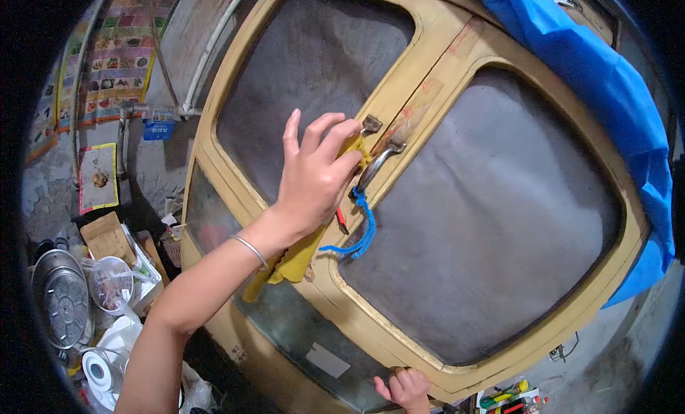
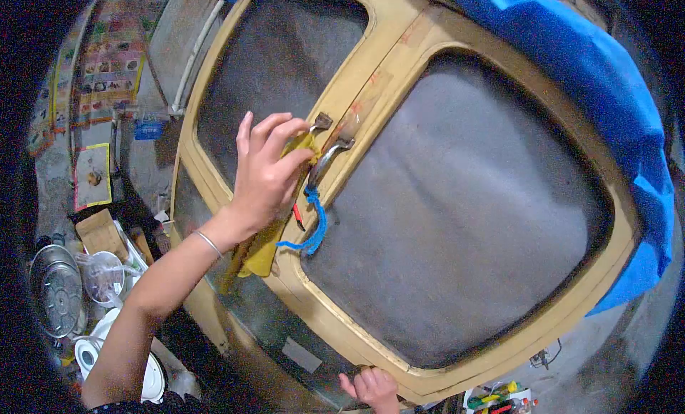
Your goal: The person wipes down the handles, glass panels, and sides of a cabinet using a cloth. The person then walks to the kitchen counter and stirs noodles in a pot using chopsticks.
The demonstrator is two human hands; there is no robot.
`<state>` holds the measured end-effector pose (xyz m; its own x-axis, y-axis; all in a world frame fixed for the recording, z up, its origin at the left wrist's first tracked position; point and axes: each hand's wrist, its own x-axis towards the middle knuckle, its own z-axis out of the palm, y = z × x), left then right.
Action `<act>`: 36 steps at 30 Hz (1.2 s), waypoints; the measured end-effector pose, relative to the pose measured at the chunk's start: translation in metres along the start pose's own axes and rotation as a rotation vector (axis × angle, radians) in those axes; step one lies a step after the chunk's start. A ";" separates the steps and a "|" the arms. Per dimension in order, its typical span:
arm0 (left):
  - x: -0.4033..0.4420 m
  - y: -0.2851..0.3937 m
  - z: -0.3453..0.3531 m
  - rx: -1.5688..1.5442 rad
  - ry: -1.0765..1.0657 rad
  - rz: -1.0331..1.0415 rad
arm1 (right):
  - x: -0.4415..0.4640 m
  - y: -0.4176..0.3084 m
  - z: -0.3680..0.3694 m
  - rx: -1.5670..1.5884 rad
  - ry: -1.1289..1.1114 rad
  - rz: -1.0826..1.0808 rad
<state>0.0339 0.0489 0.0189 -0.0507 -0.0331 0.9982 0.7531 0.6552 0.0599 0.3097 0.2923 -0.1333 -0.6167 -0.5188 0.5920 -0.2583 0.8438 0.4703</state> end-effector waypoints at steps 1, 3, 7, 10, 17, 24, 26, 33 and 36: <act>-0.002 -0.004 -0.002 -0.126 0.004 -0.014 | 0.000 0.000 -0.002 -0.008 0.009 -0.008; 0.000 -0.008 -0.008 -0.278 0.167 -0.124 | 0.002 0.000 -0.001 0.001 0.028 -0.012; 0.044 -0.028 -0.029 -0.271 0.309 -0.211 | 0.003 -0.002 -0.004 0.034 0.021 0.013; 0.095 -0.029 -0.029 -0.489 0.293 -0.239 | 0.006 -0.002 -0.003 0.045 0.043 0.012; 0.207 -0.026 0.029 -0.313 0.375 -0.013 | 0.009 -0.002 -0.009 0.029 0.051 0.013; 0.193 -0.029 0.059 -0.383 0.247 0.037 | 0.011 -0.002 -0.009 0.038 0.053 0.010; 0.167 -0.040 0.053 -0.422 0.176 0.165 | 0.009 -0.002 -0.008 0.042 0.042 0.014; 0.089 -0.049 0.017 -0.550 -0.079 0.143 | 0.011 -0.005 -0.010 0.052 0.025 0.015; 0.090 -0.049 0.007 -0.536 -0.135 0.079 | 0.010 -0.005 -0.008 0.057 0.029 0.022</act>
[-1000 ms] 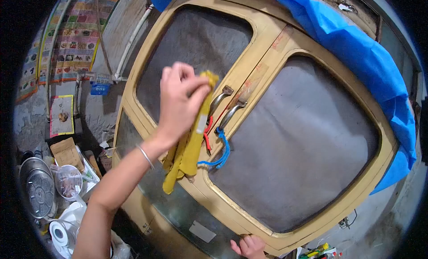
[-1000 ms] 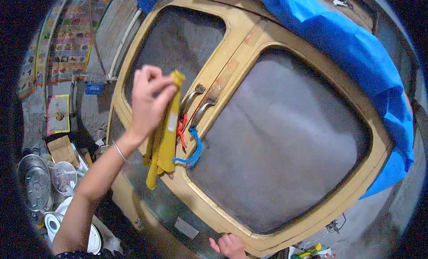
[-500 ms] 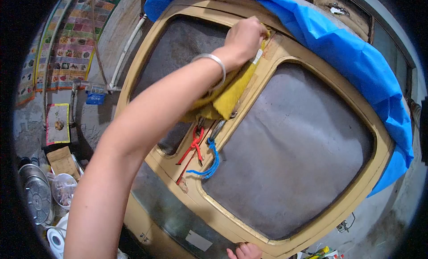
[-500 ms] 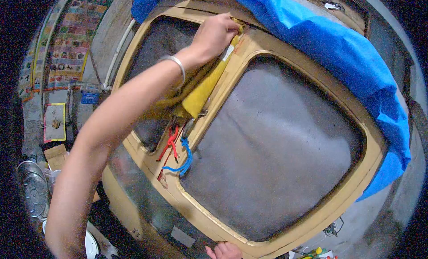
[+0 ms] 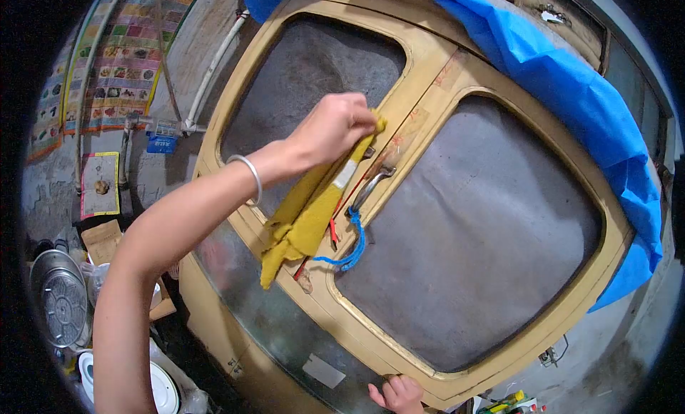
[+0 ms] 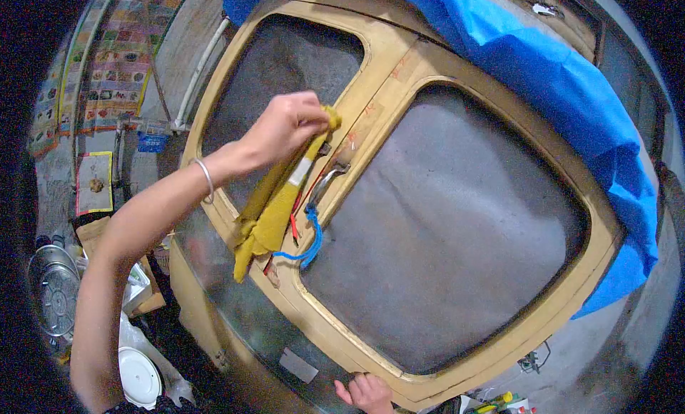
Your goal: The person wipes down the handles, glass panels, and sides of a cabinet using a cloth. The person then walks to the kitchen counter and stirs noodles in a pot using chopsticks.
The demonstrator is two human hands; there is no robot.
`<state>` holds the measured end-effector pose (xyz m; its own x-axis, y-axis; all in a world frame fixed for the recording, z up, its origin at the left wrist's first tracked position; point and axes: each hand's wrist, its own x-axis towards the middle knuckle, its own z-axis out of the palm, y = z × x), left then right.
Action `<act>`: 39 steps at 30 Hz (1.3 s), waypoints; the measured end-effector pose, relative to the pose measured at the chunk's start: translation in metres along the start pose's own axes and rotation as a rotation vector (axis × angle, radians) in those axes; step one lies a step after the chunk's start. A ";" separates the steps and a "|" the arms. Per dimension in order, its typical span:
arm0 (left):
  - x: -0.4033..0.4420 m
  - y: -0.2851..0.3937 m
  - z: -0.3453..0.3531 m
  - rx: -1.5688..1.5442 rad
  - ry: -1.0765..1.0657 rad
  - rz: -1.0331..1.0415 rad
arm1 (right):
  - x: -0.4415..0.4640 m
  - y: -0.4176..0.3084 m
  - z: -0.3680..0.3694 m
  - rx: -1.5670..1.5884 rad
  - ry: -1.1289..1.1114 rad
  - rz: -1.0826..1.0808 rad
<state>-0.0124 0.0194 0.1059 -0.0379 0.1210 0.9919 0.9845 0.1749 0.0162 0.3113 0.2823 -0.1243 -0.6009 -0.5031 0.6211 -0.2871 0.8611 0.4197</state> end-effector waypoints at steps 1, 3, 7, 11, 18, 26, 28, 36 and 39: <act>0.011 -0.003 -0.001 0.047 0.059 0.041 | -0.002 0.001 0.001 0.001 -0.010 0.000; 0.046 -0.011 0.001 0.135 0.193 0.170 | -0.003 0.001 0.001 0.000 -0.018 0.002; 0.096 -0.020 0.018 0.153 0.299 0.191 | -0.002 0.002 0.001 0.003 -0.005 -0.006; 0.066 -0.019 0.023 0.175 0.272 0.120 | -0.004 0.002 0.003 -0.008 0.021 -0.001; 0.019 -0.001 0.002 0.076 -0.010 -0.001 | 0.001 0.001 -0.003 -0.029 0.066 0.004; 0.144 0.023 0.035 0.199 0.198 0.288 | -0.001 0.003 0.001 -0.016 0.060 -0.008; 0.131 0.018 0.049 0.190 0.232 0.284 | 0.001 0.004 0.001 -0.010 0.074 -0.017; 0.016 0.025 0.026 -0.019 0.027 0.151 | -0.022 0.013 0.021 -0.153 0.008 -0.062; 0.030 0.026 0.020 0.023 0.084 0.074 | -0.019 0.011 0.019 -0.158 0.010 -0.054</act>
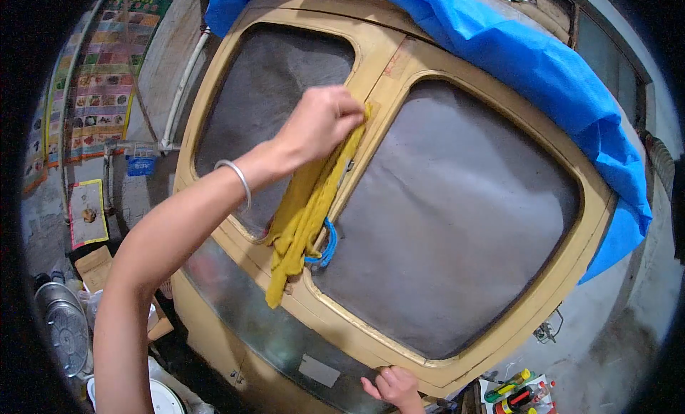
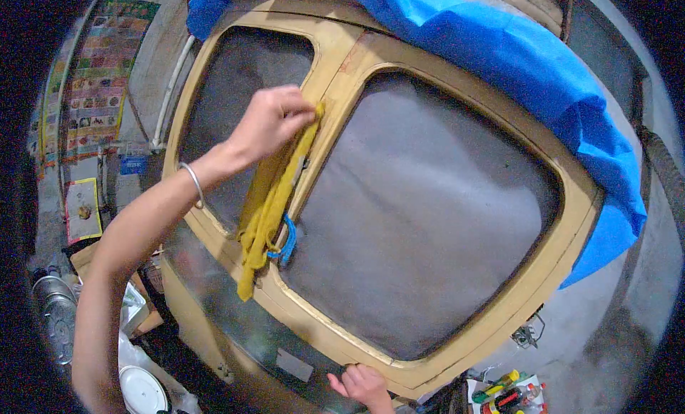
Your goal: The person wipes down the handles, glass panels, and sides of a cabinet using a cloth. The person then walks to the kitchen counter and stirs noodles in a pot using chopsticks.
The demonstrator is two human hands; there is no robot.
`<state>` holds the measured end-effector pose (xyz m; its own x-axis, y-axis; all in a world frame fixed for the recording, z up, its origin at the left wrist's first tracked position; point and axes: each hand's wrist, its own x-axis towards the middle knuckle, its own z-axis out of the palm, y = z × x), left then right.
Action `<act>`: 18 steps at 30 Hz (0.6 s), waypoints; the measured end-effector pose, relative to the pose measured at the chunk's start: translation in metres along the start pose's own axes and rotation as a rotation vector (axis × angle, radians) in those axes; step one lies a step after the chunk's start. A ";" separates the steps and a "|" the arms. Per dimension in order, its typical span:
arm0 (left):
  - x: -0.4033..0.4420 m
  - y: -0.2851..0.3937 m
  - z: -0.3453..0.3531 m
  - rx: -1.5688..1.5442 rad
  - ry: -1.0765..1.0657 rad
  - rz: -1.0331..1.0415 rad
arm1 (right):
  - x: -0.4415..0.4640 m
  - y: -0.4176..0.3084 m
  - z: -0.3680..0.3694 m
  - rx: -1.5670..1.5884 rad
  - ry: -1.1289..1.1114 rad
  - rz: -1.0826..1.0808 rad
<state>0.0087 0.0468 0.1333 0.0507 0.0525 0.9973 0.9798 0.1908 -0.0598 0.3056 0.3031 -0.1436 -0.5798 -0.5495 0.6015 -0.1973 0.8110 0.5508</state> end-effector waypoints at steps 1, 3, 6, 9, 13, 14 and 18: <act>0.014 0.001 -0.002 0.041 0.050 -0.005 | -0.001 0.000 0.000 0.000 -0.003 0.011; 0.046 0.001 0.005 0.047 0.208 0.049 | -0.003 0.000 0.003 -0.001 0.008 0.020; 0.089 0.006 0.028 0.058 0.293 0.084 | 0.000 -0.001 0.001 -0.032 0.026 0.029; 0.103 0.017 0.052 0.079 0.325 0.055 | 0.002 -0.001 -0.001 -0.029 0.015 0.017; 0.104 0.014 0.061 0.113 0.301 0.034 | 0.005 -0.001 -0.003 0.051 0.006 0.020; 0.106 0.014 0.059 0.116 0.281 0.024 | 0.006 -0.001 -0.003 0.040 0.005 0.034; 0.113 0.017 0.065 0.069 0.288 0.032 | 0.008 0.001 -0.005 0.056 0.010 0.048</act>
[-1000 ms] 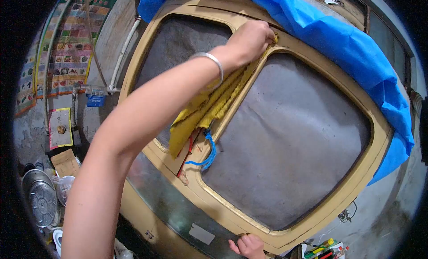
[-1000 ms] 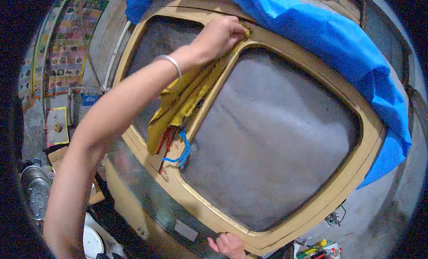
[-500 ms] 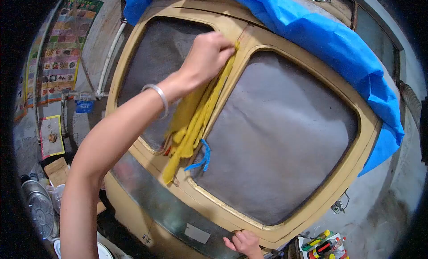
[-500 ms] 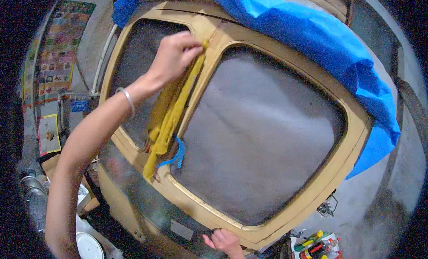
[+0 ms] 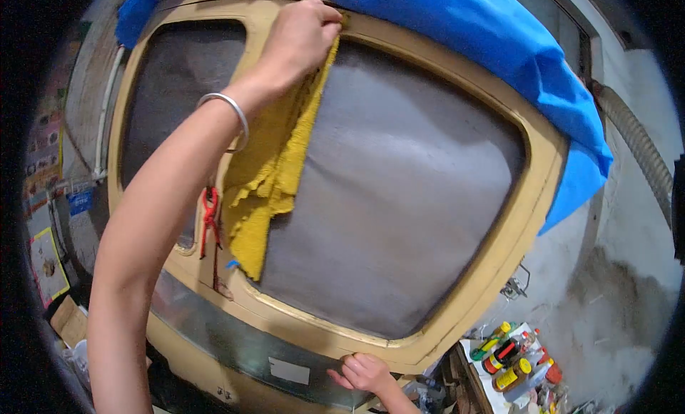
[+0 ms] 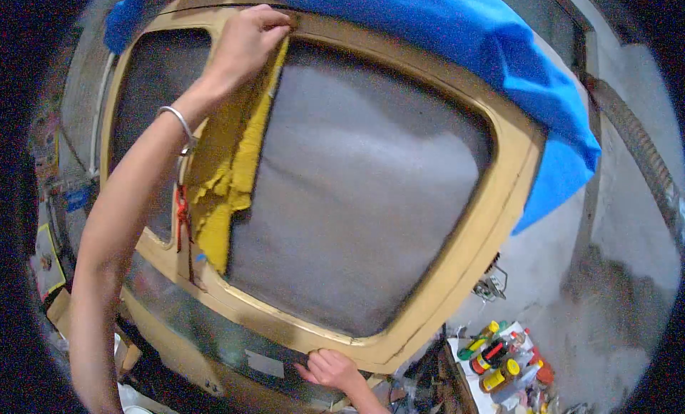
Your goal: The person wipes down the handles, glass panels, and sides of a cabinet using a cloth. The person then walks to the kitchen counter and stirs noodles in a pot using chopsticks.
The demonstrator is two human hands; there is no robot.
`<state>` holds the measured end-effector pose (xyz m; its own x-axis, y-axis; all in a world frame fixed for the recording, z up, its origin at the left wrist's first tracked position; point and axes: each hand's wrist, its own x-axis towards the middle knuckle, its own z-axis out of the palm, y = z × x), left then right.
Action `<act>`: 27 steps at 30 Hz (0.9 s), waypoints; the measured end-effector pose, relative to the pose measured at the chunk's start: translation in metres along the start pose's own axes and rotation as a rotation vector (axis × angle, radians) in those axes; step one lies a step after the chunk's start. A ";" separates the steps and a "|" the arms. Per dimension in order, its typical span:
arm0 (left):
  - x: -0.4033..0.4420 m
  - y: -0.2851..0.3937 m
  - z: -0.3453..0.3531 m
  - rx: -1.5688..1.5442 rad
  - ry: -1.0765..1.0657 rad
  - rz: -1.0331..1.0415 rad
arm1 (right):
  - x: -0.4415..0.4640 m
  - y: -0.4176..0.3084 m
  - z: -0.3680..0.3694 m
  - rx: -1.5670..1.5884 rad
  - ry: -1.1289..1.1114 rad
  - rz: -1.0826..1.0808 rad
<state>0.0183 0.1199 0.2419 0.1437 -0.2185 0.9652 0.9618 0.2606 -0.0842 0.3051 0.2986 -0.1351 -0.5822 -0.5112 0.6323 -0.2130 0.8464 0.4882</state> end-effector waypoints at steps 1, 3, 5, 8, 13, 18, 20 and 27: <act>0.001 0.006 0.005 -0.029 0.022 0.017 | -0.003 -0.001 0.002 0.038 0.015 -0.006; 0.004 0.025 0.014 -0.052 0.003 0.046 | -0.014 -0.002 0.009 0.086 0.022 0.070; 0.008 0.047 0.021 -0.076 -0.018 0.064 | -0.026 -0.004 0.016 0.227 -0.017 0.206; 0.013 0.084 0.033 -0.102 -0.081 0.078 | -0.016 0.006 0.015 0.017 0.092 -0.071; 0.017 0.145 0.056 -0.099 -0.065 0.158 | -0.017 -0.003 0.011 0.160 -0.007 0.112; 0.018 0.208 0.086 -0.217 -0.068 0.296 | -0.010 0.007 -0.001 0.316 0.144 -0.015; 0.017 0.237 0.094 -0.147 -0.165 0.295 | -0.012 0.005 0.002 0.354 0.188 0.008; 0.015 0.291 0.107 -0.261 -0.103 0.378 | -0.017 0.006 0.009 0.426 0.213 0.010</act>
<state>0.2752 0.2928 0.2588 0.4837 -0.0561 0.8734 0.8750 0.0558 -0.4810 0.3065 0.3142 -0.1485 -0.4218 -0.4846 0.7664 -0.5368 0.8146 0.2197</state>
